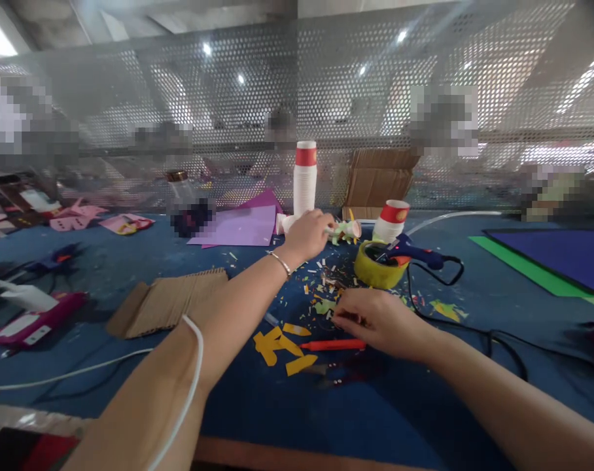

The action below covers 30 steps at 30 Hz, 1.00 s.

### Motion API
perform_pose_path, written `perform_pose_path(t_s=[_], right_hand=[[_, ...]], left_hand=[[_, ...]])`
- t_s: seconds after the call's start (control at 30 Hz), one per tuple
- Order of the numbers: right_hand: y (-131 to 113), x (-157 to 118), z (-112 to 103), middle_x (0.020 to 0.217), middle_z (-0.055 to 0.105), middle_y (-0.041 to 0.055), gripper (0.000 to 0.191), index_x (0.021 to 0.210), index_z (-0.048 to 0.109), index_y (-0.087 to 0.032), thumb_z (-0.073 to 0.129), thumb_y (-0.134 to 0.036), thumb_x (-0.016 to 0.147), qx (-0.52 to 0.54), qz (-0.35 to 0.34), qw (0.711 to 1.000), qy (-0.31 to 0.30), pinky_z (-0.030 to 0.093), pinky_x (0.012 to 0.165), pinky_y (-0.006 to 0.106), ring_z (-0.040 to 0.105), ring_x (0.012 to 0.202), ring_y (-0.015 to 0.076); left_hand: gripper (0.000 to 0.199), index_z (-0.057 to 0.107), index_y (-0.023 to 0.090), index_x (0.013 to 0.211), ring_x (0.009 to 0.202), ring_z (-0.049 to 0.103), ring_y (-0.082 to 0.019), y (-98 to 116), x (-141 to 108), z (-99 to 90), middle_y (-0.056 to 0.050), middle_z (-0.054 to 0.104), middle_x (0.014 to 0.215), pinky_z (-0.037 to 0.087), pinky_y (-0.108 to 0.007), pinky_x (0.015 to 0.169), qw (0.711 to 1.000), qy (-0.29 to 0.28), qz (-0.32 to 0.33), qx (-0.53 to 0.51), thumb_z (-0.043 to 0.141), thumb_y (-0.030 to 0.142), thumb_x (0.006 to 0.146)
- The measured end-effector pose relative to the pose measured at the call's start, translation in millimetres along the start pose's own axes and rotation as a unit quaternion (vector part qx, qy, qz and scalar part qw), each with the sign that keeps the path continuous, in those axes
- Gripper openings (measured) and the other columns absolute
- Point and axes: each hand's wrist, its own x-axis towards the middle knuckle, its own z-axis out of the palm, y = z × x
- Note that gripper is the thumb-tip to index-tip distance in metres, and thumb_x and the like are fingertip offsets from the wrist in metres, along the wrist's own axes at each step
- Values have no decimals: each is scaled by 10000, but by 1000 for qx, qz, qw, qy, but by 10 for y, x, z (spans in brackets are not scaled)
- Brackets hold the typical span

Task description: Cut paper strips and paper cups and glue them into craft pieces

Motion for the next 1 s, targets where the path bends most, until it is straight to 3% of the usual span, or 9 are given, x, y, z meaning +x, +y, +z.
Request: perform_pose_path(t_s=[0.23,0.47,0.6,0.73,0.9,1.0], right_hand=[[-19,-3,-11,766,630,36,171,783,647,-160,543,-145,919,4,-24,1000,14,422,635,255,580,700,149],[39,-23,-17,747,622,23,166,763,638,-168,560,-153,908,-1,-23,999,26,404,615,257,568,668,145],[64,-12,-34,743,625,18,171,759,632,-174,559,-164,914,-2,-26,999,25,400,614,260,567,672,146],[42,5,-30,733,632,19,161,757,634,-166,569,-151,904,6,-34,999,20,392,600,256,567,669,144],[37,7,17,745,643,27,171,775,643,-167,564,-185,925,-3,-28,999,16,407,615,264,587,680,154],[43,9,14,783,661,31,171,811,665,-175,558,-207,940,-7,-17,1000,8,418,620,263,600,681,152]], left_hand=[[351,662,293,1224,1191,490,-270,187,693,323,-88,576,1263,390,-391,987,978,-84,189,39,485,170,946],[362,708,343,1148,1192,488,-265,211,1015,502,-50,587,1294,369,-362,999,954,-135,261,54,607,158,854],[281,742,282,1052,1195,476,-286,116,1044,535,-83,590,1277,384,-379,990,959,-135,246,46,644,186,807],[235,762,259,1004,1188,471,-286,93,1095,531,-76,617,1234,378,-401,1014,973,-131,187,31,610,269,825],[340,788,284,961,1199,460,-356,252,1211,500,-76,660,1228,371,-526,994,981,-164,96,27,516,473,883],[400,804,250,843,1199,461,-402,358,1250,479,-125,695,1151,363,-565,984,979,-191,68,29,587,585,821]])
